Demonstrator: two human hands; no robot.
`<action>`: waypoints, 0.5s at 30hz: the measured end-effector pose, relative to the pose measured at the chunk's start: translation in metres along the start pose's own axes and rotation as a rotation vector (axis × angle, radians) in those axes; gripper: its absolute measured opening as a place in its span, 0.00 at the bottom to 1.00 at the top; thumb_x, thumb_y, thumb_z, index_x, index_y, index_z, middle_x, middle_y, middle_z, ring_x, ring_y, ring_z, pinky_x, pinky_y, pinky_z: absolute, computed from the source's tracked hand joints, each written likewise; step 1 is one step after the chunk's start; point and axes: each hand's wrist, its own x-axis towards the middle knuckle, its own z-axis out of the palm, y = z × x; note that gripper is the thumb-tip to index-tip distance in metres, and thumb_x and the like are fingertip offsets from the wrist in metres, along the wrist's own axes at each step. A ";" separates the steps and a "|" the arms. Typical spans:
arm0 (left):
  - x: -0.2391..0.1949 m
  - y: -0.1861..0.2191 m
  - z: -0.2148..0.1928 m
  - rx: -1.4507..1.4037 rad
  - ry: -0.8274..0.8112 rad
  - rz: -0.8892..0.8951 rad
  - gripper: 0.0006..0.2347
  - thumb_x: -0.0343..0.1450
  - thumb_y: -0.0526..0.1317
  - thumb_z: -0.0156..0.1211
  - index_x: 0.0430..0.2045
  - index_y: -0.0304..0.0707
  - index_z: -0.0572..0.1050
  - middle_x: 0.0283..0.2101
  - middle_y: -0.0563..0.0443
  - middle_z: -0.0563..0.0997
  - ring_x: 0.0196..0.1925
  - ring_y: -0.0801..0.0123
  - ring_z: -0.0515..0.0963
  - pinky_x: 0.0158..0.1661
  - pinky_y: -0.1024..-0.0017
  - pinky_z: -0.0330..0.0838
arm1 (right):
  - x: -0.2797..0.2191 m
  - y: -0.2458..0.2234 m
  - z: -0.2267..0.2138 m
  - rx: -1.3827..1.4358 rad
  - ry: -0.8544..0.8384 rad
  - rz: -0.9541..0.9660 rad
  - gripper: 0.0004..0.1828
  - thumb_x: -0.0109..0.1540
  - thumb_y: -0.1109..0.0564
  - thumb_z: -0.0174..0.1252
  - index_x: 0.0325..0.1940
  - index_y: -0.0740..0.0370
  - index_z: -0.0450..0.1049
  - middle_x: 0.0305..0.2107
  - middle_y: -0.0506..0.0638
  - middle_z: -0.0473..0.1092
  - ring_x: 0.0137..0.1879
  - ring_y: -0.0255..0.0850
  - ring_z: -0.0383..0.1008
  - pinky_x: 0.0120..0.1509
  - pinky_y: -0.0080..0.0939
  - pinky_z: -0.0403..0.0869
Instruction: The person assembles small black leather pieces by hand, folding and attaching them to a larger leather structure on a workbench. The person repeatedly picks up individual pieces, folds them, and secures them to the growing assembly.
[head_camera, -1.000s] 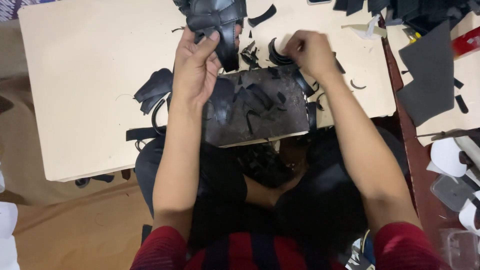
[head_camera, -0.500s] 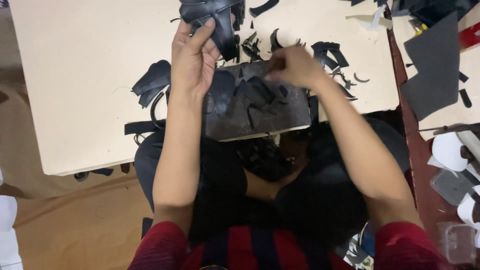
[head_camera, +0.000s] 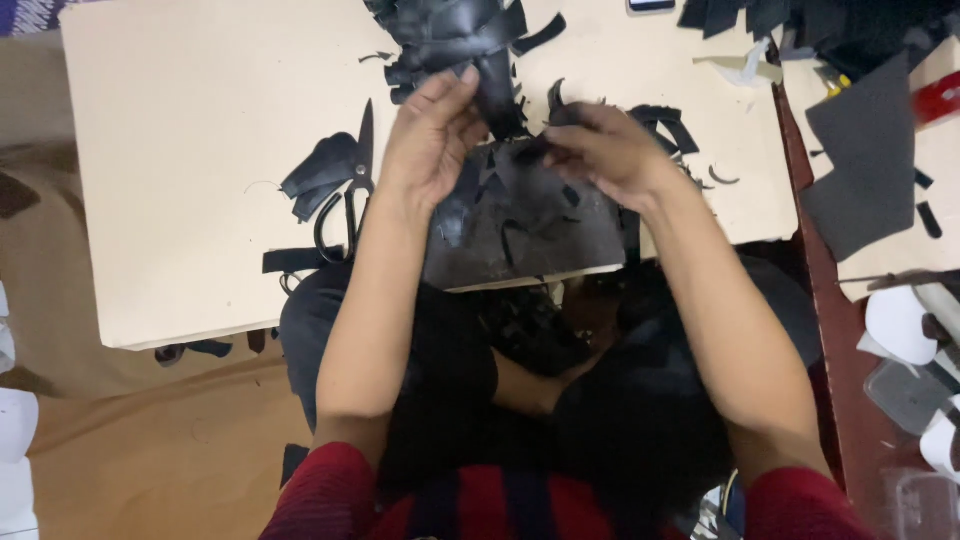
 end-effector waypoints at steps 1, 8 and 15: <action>-0.002 -0.001 0.002 -0.003 0.000 0.008 0.05 0.66 0.38 0.72 0.31 0.42 0.81 0.36 0.50 0.87 0.37 0.66 0.84 0.44 0.68 0.78 | 0.003 0.008 -0.010 -0.006 -0.003 -0.005 0.32 0.66 0.58 0.56 0.74 0.68 0.60 0.46 0.56 0.74 0.45 0.36 0.78 0.48 0.28 0.80; 0.001 -0.033 0.018 0.105 0.053 -0.018 0.07 0.66 0.36 0.71 0.30 0.31 0.81 0.32 0.49 0.81 0.35 0.65 0.82 0.38 0.66 0.86 | -0.009 0.011 -0.013 0.240 0.041 -0.614 0.19 0.64 0.70 0.62 0.58 0.61 0.72 0.35 0.52 0.74 0.40 0.41 0.80 0.54 0.35 0.84; -0.005 -0.026 0.011 0.102 -0.134 -0.017 0.04 0.69 0.32 0.68 0.34 0.30 0.82 0.40 0.46 0.85 0.46 0.66 0.84 0.51 0.66 0.84 | -0.016 0.013 -0.005 -0.667 0.276 -0.859 0.16 0.63 0.56 0.73 0.50 0.59 0.75 0.30 0.46 0.73 0.39 0.39 0.74 0.48 0.41 0.74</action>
